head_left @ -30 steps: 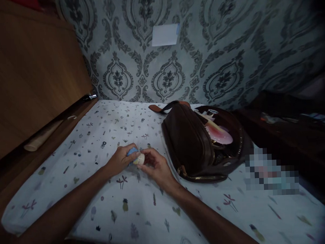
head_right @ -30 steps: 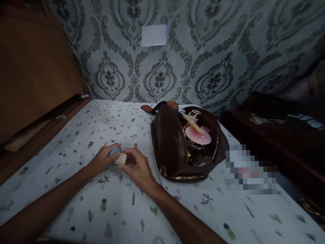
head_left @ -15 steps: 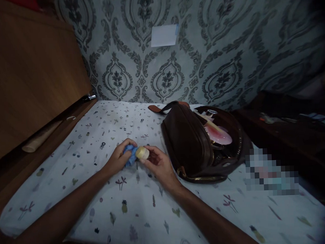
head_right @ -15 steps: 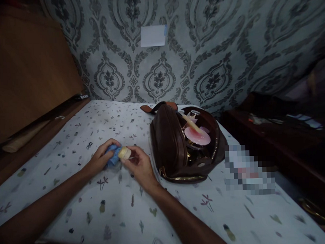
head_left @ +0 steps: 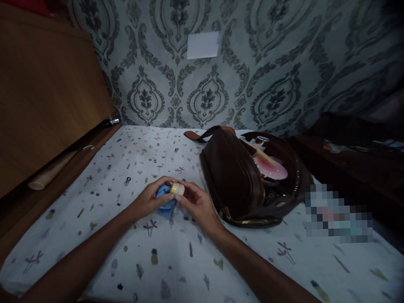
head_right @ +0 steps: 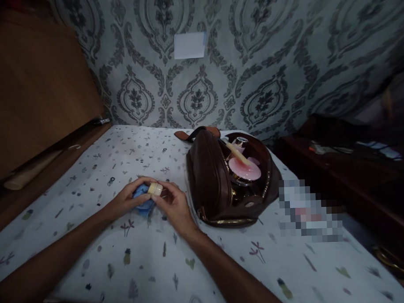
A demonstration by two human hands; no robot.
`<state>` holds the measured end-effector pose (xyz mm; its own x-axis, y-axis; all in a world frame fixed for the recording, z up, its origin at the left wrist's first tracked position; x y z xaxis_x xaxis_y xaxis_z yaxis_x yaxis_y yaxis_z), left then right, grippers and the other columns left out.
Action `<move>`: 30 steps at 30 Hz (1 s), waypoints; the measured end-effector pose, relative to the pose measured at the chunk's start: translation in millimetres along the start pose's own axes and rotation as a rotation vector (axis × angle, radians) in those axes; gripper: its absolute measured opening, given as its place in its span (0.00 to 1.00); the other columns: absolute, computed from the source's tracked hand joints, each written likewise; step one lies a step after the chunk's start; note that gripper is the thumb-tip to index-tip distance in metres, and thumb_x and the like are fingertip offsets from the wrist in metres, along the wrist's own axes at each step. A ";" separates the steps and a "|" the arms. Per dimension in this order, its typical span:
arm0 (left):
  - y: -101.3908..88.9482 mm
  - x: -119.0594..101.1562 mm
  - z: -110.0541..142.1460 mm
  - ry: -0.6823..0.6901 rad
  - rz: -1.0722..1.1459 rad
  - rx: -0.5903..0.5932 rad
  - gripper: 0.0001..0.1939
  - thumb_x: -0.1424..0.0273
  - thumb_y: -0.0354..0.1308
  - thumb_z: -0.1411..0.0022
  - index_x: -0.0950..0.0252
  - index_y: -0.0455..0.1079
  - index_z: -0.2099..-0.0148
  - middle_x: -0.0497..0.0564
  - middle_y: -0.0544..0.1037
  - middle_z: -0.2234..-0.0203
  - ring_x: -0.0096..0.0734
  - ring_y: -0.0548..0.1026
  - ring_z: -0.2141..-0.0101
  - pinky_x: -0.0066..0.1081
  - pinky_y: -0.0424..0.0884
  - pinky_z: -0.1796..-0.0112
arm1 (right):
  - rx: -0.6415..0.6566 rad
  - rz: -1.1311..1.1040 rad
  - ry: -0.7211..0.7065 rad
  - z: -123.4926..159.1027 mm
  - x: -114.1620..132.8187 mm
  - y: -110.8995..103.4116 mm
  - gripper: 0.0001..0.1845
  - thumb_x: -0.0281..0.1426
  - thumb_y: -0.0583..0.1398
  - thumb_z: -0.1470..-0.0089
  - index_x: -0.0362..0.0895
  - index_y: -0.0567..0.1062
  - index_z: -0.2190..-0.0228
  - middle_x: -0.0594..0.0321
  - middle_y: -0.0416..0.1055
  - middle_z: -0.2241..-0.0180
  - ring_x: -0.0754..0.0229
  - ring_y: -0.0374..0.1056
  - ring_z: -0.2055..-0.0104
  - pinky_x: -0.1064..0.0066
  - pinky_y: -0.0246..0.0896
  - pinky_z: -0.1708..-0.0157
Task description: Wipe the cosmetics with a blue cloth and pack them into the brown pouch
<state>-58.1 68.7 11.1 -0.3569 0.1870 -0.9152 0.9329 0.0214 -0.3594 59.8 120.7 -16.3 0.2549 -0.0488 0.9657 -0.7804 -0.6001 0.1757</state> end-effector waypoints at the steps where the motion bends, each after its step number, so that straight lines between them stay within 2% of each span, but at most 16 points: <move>1: -0.4 1.2 0.0 -0.008 -0.007 -0.002 0.20 0.57 0.58 0.37 0.61 0.68 0.46 0.52 0.75 0.54 0.40 0.72 0.53 0.33 0.68 0.54 | 0.000 -0.002 0.000 0.1 0.6 0.3 0.24 0.41 0.71 0.55 0.48 0.78 0.56 0.59 0.74 0.58 0.55 0.70 0.56 0.60 0.65 0.52; 3: -0.4 2.8 0.0 -0.013 -0.016 -0.002 0.20 0.57 0.58 0.36 0.61 0.68 0.46 0.52 0.75 0.54 0.39 0.72 0.53 0.33 0.68 0.54 | 0.000 -0.001 0.002 0.7 2.0 0.7 0.24 0.42 0.70 0.55 0.48 0.78 0.56 0.59 0.74 0.58 0.54 0.70 0.55 0.61 0.65 0.52; 5: 0.3 3.0 0.2 -0.012 -0.006 0.001 0.20 0.57 0.58 0.36 0.61 0.68 0.46 0.52 0.75 0.55 0.38 0.72 0.54 0.33 0.68 0.54 | 0.004 -0.004 0.015 1.9 2.5 0.9 0.24 0.43 0.69 0.53 0.47 0.76 0.56 0.60 0.74 0.60 0.55 0.71 0.57 0.63 0.67 0.56; 7: 2.1 0.7 0.4 0.005 0.016 0.011 0.20 0.58 0.58 0.36 0.60 0.67 0.45 0.51 0.75 0.55 0.37 0.73 0.54 0.32 0.69 0.55 | 0.015 0.004 0.043 3.4 1.2 1.3 0.25 0.46 0.66 0.49 0.47 0.75 0.54 0.63 0.73 0.67 0.58 0.71 0.65 0.67 0.67 0.65; 9: 4.4 -2.9 0.8 0.029 0.024 0.023 0.21 0.59 0.59 0.37 0.60 0.68 0.44 0.51 0.74 0.54 0.37 0.72 0.54 0.32 0.68 0.54 | 0.028 0.027 0.086 4.9 -2.2 2.0 0.25 0.49 0.62 0.45 0.46 0.73 0.52 0.68 0.69 0.76 0.62 0.67 0.75 0.70 0.62 0.74; 12: 7.8 -7.3 1.5 0.055 0.032 0.044 0.21 0.60 0.59 0.37 0.60 0.68 0.44 0.53 0.75 0.52 0.37 0.73 0.53 0.33 0.68 0.52 | 0.047 0.055 0.156 6.3 -7.7 3.6 0.27 0.54 0.56 0.42 0.45 0.72 0.54 0.70 0.66 0.81 0.64 0.61 0.82 0.72 0.55 0.82; 16: 7.1 -5.3 2.1 0.033 0.045 0.043 0.21 0.59 0.59 0.37 0.60 0.68 0.44 0.52 0.75 0.53 0.36 0.73 0.55 0.32 0.68 0.53 | 0.045 0.078 0.176 6.3 -7.0 3.8 0.31 0.56 0.52 0.41 0.44 0.72 0.53 0.68 0.67 0.78 0.64 0.62 0.81 0.72 0.56 0.82; 20: 1.9 -1.2 2.2 -0.004 0.018 -0.001 0.21 0.58 0.60 0.37 0.60 0.69 0.45 0.51 0.76 0.56 0.37 0.73 0.56 0.32 0.69 0.56 | 0.022 0.066 0.144 5.8 -2.9 1.5 0.31 0.52 0.62 0.48 0.47 0.68 0.49 0.64 0.68 0.67 0.61 0.69 0.71 0.73 0.60 0.80; 22: 1.4 -2.0 1.8 0.001 0.010 -0.009 0.21 0.58 0.60 0.38 0.61 0.69 0.46 0.51 0.76 0.56 0.38 0.74 0.56 0.33 0.69 0.55 | 0.011 0.035 0.129 5.9 -2.2 0.5 0.30 0.50 0.65 0.51 0.49 0.69 0.50 0.64 0.66 0.63 0.62 0.69 0.69 0.74 0.60 0.79; 27: 6.9 -8.3 1.3 0.067 0.045 0.026 0.21 0.60 0.61 0.38 0.63 0.70 0.45 0.55 0.76 0.51 0.41 0.73 0.52 0.37 0.68 0.49 | 0.075 0.029 0.183 6.8 -9.0 5.3 0.28 0.54 0.57 0.43 0.46 0.71 0.52 0.71 0.64 0.82 0.64 0.60 0.82 0.74 0.51 0.83; 30: 7.1 -8.2 1.8 0.077 0.052 0.029 0.21 0.60 0.60 0.38 0.62 0.71 0.45 0.56 0.76 0.51 0.41 0.73 0.51 0.38 0.67 0.48 | 0.113 0.049 0.201 6.2 -11.4 8.5 0.29 0.56 0.55 0.43 0.45 0.72 0.55 0.71 0.63 0.86 0.65 0.58 0.84 0.74 0.49 0.84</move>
<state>-48.5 65.5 15.8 -0.3018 0.2624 -0.9166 0.9480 -0.0190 -0.3176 53.8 111.2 -27.1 0.0908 0.0730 0.9932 -0.7175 -0.6869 0.1160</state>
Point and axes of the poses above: each hand's wrist, its own z-axis away from the middle knuckle, its own y-axis out of the palm, x = y × z, the point moved 9 cm from there along -z, towards the middle knuckle
